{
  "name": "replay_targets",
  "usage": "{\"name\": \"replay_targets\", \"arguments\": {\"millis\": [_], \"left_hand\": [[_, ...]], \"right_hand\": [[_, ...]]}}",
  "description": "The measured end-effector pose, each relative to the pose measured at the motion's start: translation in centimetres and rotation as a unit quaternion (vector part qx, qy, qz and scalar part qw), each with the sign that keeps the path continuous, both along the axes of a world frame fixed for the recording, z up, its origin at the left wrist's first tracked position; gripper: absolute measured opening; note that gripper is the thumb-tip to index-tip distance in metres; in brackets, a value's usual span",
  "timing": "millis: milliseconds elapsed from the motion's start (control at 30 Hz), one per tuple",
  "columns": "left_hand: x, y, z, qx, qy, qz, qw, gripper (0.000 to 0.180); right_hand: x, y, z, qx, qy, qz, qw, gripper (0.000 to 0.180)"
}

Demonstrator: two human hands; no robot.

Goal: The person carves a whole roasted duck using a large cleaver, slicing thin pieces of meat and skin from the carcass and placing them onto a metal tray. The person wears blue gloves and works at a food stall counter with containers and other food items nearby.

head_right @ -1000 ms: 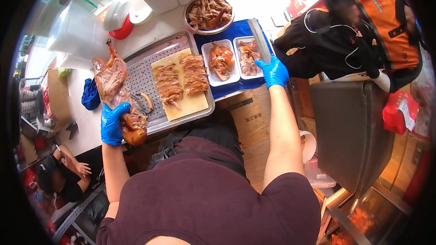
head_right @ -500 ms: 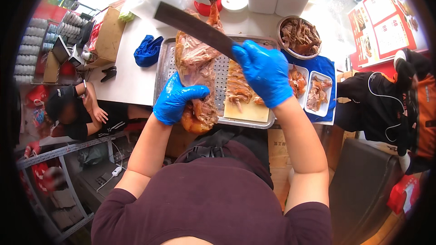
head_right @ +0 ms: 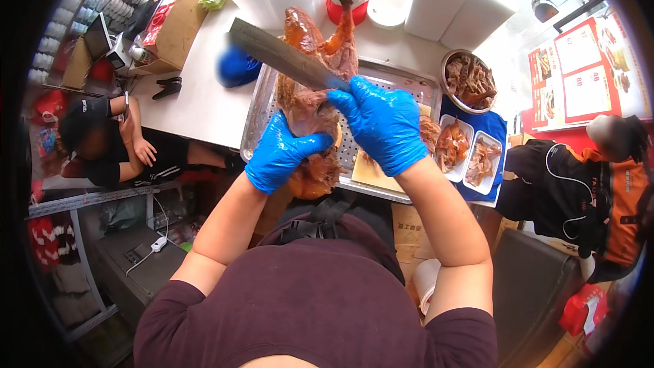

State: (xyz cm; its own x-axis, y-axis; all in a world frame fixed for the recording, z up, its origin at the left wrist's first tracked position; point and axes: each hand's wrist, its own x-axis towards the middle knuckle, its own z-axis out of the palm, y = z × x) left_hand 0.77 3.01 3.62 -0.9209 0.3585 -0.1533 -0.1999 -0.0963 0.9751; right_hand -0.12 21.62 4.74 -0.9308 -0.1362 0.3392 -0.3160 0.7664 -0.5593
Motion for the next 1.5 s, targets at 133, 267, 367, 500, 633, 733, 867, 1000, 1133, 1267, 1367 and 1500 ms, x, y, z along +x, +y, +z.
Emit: {"name": "replay_targets", "arguments": {"millis": [133,267,367,500,633,733,867,1000,1133,1267,1367,1500], "left_hand": [[-0.1,0.3,-1.2,0.014,0.035,0.023,0.999,0.054],[-0.6,0.1,-3.6,-0.069,0.144,0.052,0.986,0.062],[-0.4,0.4,-3.4,-0.078,0.145,0.055,0.985,0.050],[-0.9,-0.3,-4.2,-0.063,0.120,0.039,0.990,0.022],[-1.2,-1.6,-2.8,0.038,-0.080,0.025,0.996,0.051],[-1.6,-3.0,-3.4,0.065,-0.066,0.038,0.995,0.056],[-2.5,-5.2,-6.3,-0.029,-0.129,-0.025,0.991,0.057],[-3.4,-4.9,-9.0,-0.134,-0.158,-0.019,0.978,0.052],[-4.4,-5.2,-12.6,-0.200,-0.145,-0.037,0.968,0.052],[-4.9,-3.8,-14.8,-0.320,-0.079,-0.053,0.943,0.056],[-5.5,-2.6,-14.5,-0.448,-0.033,-0.020,0.893,0.084],[-5.1,-0.5,-13.7,-0.566,0.130,0.046,0.813,0.105]], "right_hand": [[0.1,-1.3,0.0,-0.015,-0.051,-0.042,0.998,0.053],[-0.4,-2.8,0.8,-0.073,-0.076,-0.071,0.992,0.060],[-0.2,-3.7,0.7,-0.051,-0.091,-0.072,0.992,0.059],[1.0,-4.6,0.3,-0.049,-0.133,-0.067,0.988,0.054],[2.8,-1.3,-0.7,-0.307,-0.177,-0.089,0.931,0.043],[4.3,6.1,-2.9,-0.341,-0.167,-0.191,0.905,0.033],[9.0,18.7,-10.7,-0.217,-0.183,-0.313,0.906,0.026],[13.6,24.8,-13.6,-0.139,-0.255,-0.441,0.849,0.025],[15.3,26.9,-16.1,-0.107,-0.290,-0.489,0.816,0.040],[15.8,27.1,-16.4,-0.043,-0.310,-0.526,0.791,0.049],[16.3,27.2,-16.8,0.058,-0.255,-0.535,0.803,0.059],[16.8,27.2,-15.0,-0.004,-0.263,-0.547,0.795,0.060]]}}
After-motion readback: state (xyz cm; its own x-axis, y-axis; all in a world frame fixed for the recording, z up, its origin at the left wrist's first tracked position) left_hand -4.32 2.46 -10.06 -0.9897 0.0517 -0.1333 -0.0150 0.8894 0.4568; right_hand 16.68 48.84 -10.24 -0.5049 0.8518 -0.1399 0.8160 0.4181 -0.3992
